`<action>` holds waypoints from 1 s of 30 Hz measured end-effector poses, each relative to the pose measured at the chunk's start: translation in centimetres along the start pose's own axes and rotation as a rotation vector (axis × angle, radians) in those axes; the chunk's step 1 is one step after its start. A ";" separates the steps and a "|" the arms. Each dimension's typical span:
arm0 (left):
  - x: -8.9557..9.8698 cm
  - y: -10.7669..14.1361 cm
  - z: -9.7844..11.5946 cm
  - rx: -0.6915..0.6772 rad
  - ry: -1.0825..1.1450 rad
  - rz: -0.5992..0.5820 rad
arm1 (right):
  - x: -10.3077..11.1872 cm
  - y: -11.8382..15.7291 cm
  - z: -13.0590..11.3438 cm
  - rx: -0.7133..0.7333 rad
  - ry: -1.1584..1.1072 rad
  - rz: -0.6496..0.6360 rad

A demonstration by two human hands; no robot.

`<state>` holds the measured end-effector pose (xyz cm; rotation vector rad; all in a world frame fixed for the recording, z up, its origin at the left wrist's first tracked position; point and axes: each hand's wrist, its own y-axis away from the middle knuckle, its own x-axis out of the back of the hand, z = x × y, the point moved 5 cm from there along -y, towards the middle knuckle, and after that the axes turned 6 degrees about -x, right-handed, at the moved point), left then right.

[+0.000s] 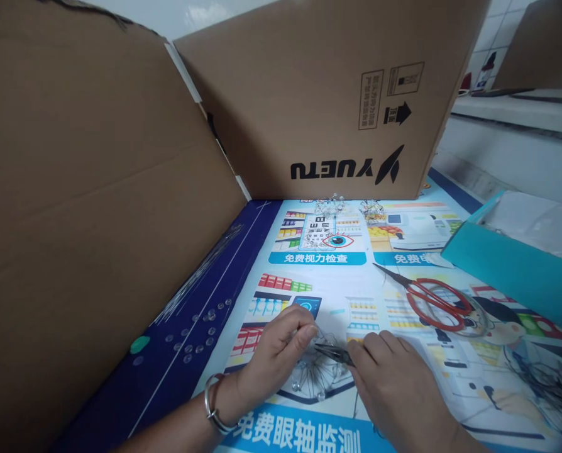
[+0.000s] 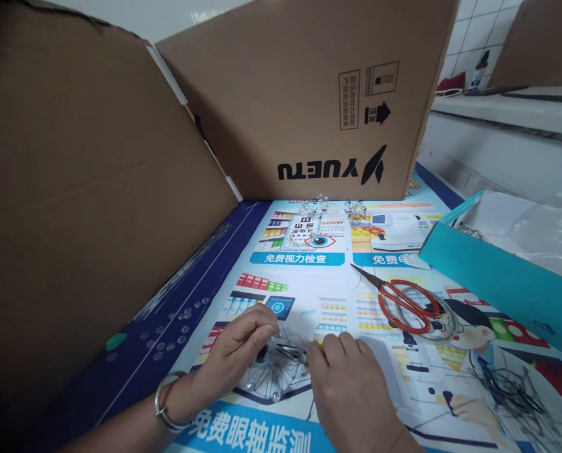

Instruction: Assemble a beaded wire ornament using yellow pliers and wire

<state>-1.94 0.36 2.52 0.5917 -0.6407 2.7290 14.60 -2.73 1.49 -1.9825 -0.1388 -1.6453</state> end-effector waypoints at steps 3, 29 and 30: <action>0.0 -0.1 0.2 -0.015 0.006 -0.002 | -0.1 0.0 0.1 -0.020 0.001 0.018; 0.0 -0.2 0.1 0.065 0.018 0.064 | -0.5 0.1 0.8 -0.025 0.067 0.039; 0.0 -0.2 0.0 0.076 0.028 0.067 | -0.5 0.1 0.8 -0.023 0.066 0.037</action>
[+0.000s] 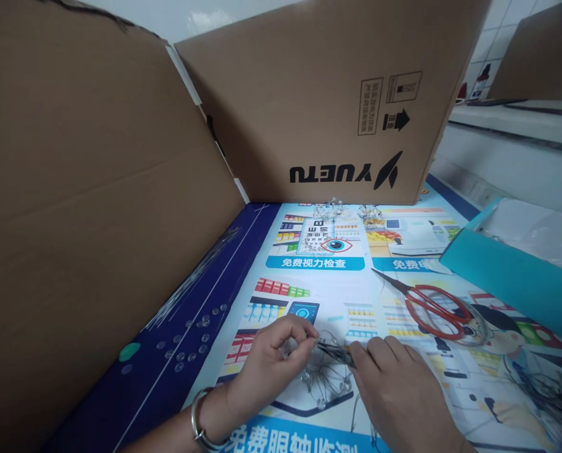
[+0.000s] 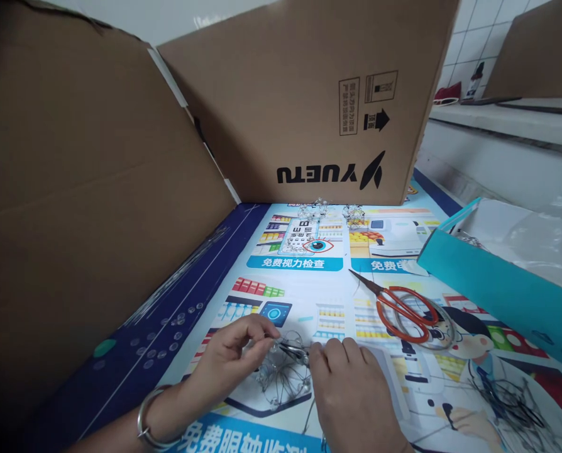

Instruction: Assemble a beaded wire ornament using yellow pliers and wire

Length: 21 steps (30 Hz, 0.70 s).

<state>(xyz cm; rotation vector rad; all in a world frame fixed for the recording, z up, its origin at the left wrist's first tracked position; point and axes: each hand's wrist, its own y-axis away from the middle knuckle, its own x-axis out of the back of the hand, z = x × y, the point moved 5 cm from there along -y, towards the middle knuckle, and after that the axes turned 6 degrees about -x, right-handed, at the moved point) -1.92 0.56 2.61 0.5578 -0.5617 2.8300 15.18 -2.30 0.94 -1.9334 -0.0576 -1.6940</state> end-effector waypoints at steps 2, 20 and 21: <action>0.1 0.0 -0.1 0.017 0.018 0.009 | 0.1 -0.1 0.0 -0.003 -0.002 -0.002; 0.6 0.1 -0.8 0.086 -0.160 0.013 | 0.7 -0.3 -0.3 0.053 0.010 0.023; 0.6 0.1 -0.7 0.074 -0.174 0.009 | 0.7 -0.3 -0.4 0.061 0.016 0.021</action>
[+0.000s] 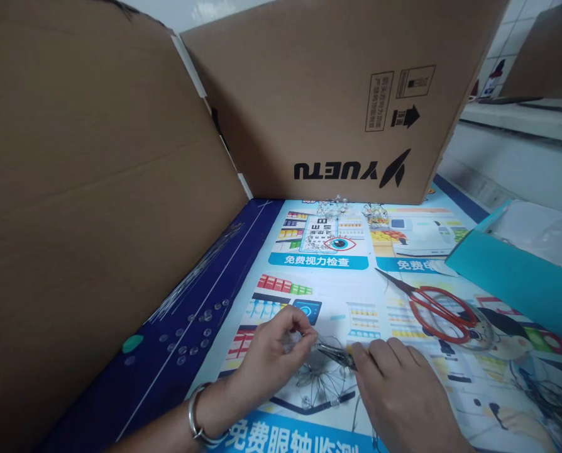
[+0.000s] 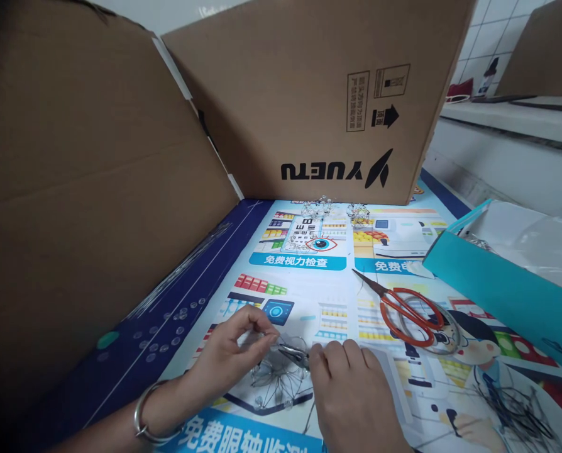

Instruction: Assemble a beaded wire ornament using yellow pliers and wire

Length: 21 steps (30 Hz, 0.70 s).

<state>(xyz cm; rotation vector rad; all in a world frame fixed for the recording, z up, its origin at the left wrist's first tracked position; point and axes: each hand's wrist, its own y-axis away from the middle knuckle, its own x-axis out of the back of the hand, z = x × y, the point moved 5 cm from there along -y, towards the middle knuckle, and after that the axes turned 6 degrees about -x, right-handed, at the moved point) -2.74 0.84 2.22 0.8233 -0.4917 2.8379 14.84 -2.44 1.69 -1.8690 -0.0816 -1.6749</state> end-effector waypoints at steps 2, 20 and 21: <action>0.1 0.0 0.1 -0.029 -0.021 0.000 | 0.0 0.0 -0.1 0.012 0.013 -0.001; -0.3 0.5 0.8 -0.106 -0.075 0.004 | 0.2 -0.1 -0.6 0.051 0.062 0.009; -0.3 0.5 0.8 -0.101 -0.075 0.005 | 0.2 -0.1 -0.7 0.052 0.062 0.007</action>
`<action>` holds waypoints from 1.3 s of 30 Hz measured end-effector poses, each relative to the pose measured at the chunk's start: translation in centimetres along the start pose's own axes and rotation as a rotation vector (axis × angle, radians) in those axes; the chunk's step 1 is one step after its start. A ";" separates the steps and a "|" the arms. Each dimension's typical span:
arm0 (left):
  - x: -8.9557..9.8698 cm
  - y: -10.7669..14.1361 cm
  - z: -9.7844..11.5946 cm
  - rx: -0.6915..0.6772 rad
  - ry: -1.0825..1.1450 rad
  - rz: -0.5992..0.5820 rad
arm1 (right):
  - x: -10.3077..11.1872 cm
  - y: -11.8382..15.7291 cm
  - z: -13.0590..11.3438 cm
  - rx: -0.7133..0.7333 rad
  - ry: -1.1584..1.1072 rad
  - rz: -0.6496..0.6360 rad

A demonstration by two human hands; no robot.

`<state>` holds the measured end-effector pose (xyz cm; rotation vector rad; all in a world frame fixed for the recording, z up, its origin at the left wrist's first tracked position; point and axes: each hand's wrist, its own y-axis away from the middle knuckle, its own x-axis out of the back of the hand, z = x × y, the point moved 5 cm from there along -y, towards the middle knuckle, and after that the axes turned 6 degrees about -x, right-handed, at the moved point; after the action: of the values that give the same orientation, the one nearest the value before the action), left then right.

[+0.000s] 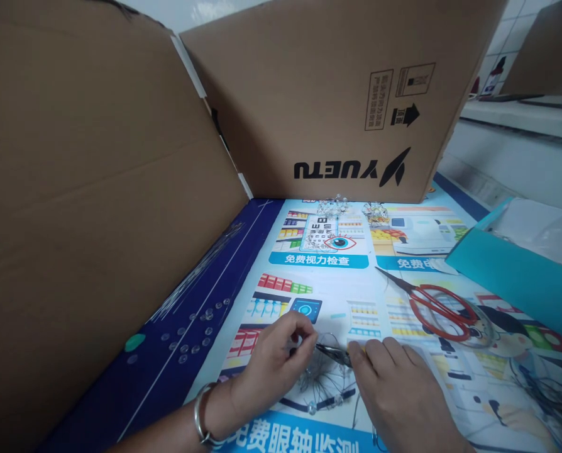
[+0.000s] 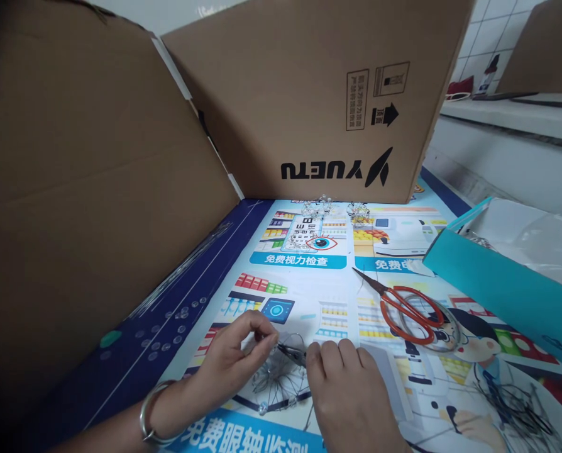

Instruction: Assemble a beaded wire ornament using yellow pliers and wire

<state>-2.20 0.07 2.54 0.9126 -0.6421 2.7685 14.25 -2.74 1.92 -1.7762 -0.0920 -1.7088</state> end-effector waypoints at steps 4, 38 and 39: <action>-0.1 0.1 0.0 0.003 0.019 0.033 | 0.2 -0.1 0.0 -0.020 -0.004 0.011; -1.2 0.2 -0.8 0.189 0.112 0.082 | 1.7 -0.3 -0.8 -0.031 0.107 0.014; -1.2 0.3 -0.8 0.184 0.115 0.082 | 1.5 -0.2 -0.6 -0.048 0.085 0.001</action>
<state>-1.73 0.19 1.13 0.7669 -0.4218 2.9667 13.85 -3.40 3.32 -1.7352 -0.0136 -1.7966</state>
